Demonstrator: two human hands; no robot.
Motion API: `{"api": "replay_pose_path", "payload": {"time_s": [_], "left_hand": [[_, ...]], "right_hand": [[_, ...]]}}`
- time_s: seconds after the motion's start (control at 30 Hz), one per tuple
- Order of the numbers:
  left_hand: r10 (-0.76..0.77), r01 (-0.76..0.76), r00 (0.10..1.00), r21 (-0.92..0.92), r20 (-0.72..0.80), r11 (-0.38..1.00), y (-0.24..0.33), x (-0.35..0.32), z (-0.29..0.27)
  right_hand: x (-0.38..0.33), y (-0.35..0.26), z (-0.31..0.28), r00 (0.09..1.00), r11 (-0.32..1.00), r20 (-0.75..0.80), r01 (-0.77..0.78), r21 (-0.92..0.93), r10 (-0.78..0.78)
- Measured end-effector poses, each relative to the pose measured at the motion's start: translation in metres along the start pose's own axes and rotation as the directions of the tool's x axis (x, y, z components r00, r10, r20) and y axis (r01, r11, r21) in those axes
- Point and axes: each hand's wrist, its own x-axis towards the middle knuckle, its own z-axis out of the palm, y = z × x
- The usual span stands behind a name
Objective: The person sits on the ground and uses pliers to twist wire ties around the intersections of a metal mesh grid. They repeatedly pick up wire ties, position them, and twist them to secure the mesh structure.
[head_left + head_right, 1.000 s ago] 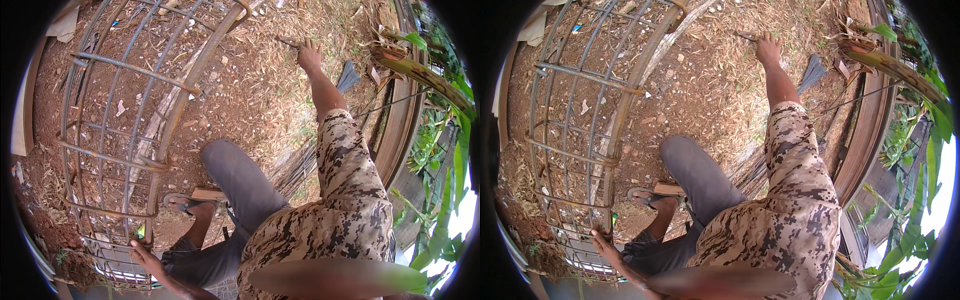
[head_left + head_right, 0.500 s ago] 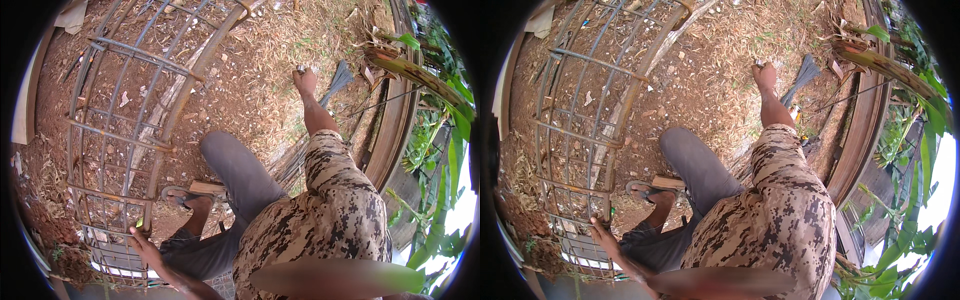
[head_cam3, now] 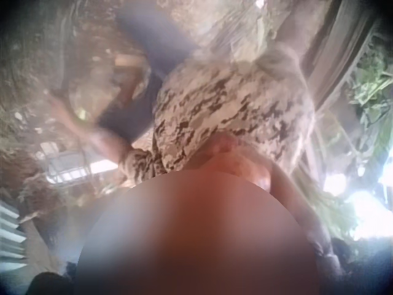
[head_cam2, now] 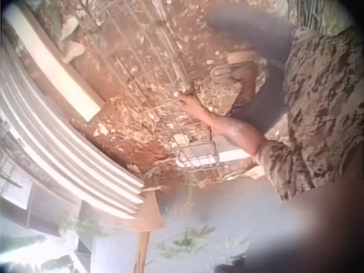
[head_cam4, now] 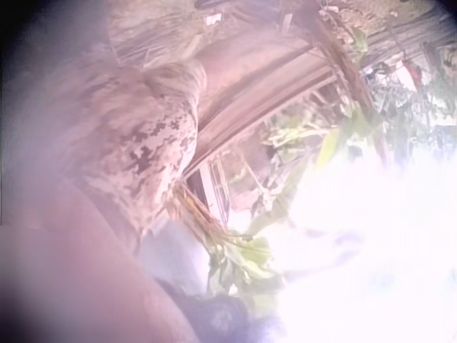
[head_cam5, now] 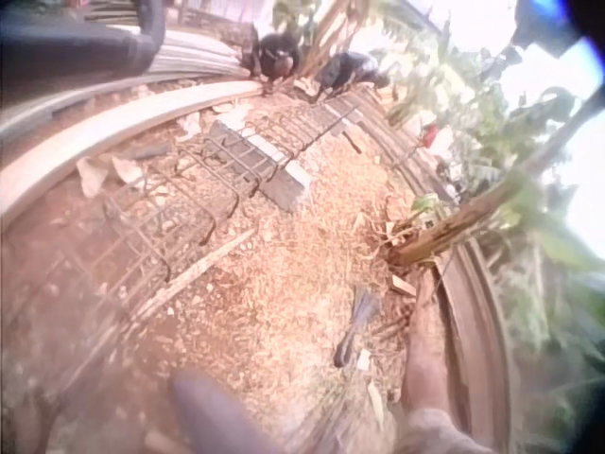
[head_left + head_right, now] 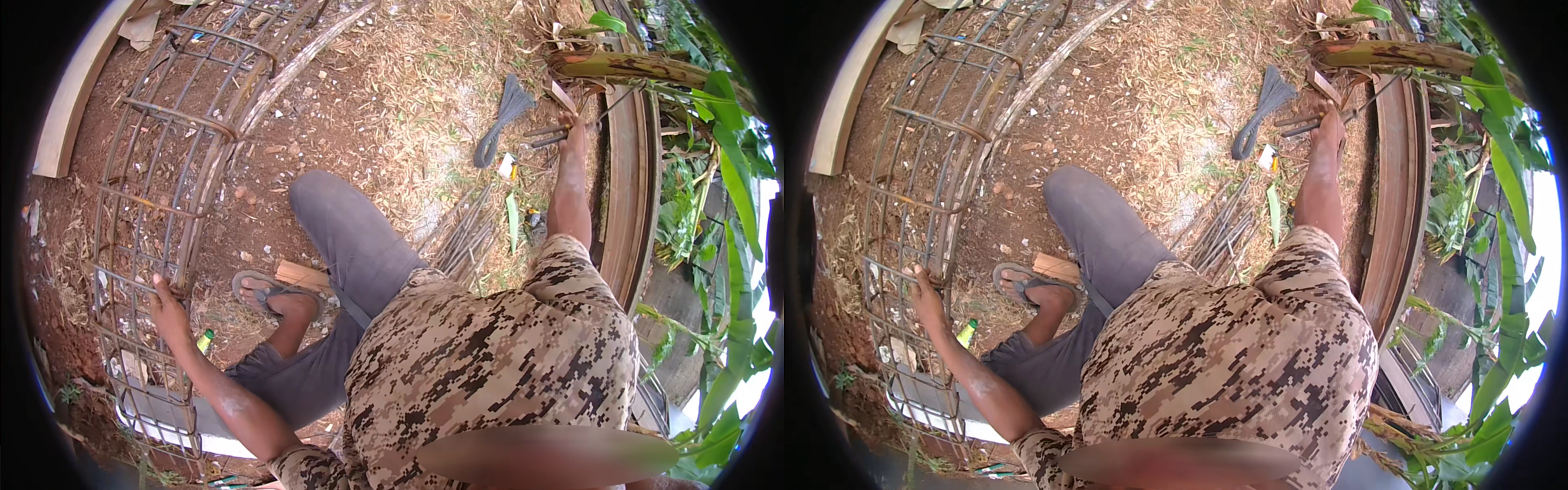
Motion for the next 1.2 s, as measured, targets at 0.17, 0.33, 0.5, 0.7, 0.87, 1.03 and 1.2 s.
{"api": "replay_pose_path", "payload": {"time_s": [0.17, 0.33, 0.5, 0.7, 0.87, 1.03, 1.2], "left_hand": [[0.113, -0.115, 0.992, -0.030, -0.055, 0.993, 0.001, 0.015, 0.010], [0.141, -0.146, 0.986, -0.056, -0.093, 0.988, 0.026, 0.020, 0.021], [0.229, -0.233, 0.972, -0.108, -0.047, 0.967, 0.032, 0.023, 0.031], [0.217, -0.170, 0.969, -0.319, 0.118, 0.932, 0.045, 0.034, 0.032], [0.287, -0.272, 0.958, -0.285, 0.009, 0.919, 0.053, 0.016, 0.029], [0.369, -0.362, 0.929, -0.166, 0.009, 0.917, 0.063, 0.014, 0.030], [0.460, -0.446, 0.888, -0.213, 0.020, 0.869, 0.064, 0.017, 0.042]], "right_hand": [[0.026, 0.076, -0.112, 0.945, 0.880, -0.162, -0.191, 0.435, 0.285], [-0.038, 0.033, -0.119, 0.923, 0.973, -0.311, 0.232, -0.019, -0.226], [-0.181, -0.070, -0.033, 0.703, 0.671, 0.635, 0.642, -0.371, -0.322], [-0.384, -0.002, 0.128, -0.062, 0.820, 0.819, 0.093, -0.565, 0.571], [-0.512, 0.019, 0.213, -0.432, 0.667, 0.516, 0.371, -0.645, 0.739], [-0.573, -0.006, 0.273, -0.292, 0.339, 0.369, 0.938, -0.069, 0.882], [-0.611, -0.016, 0.302, -0.137, 0.002, 0.446, 0.957, 0.291, 0.885]]}}
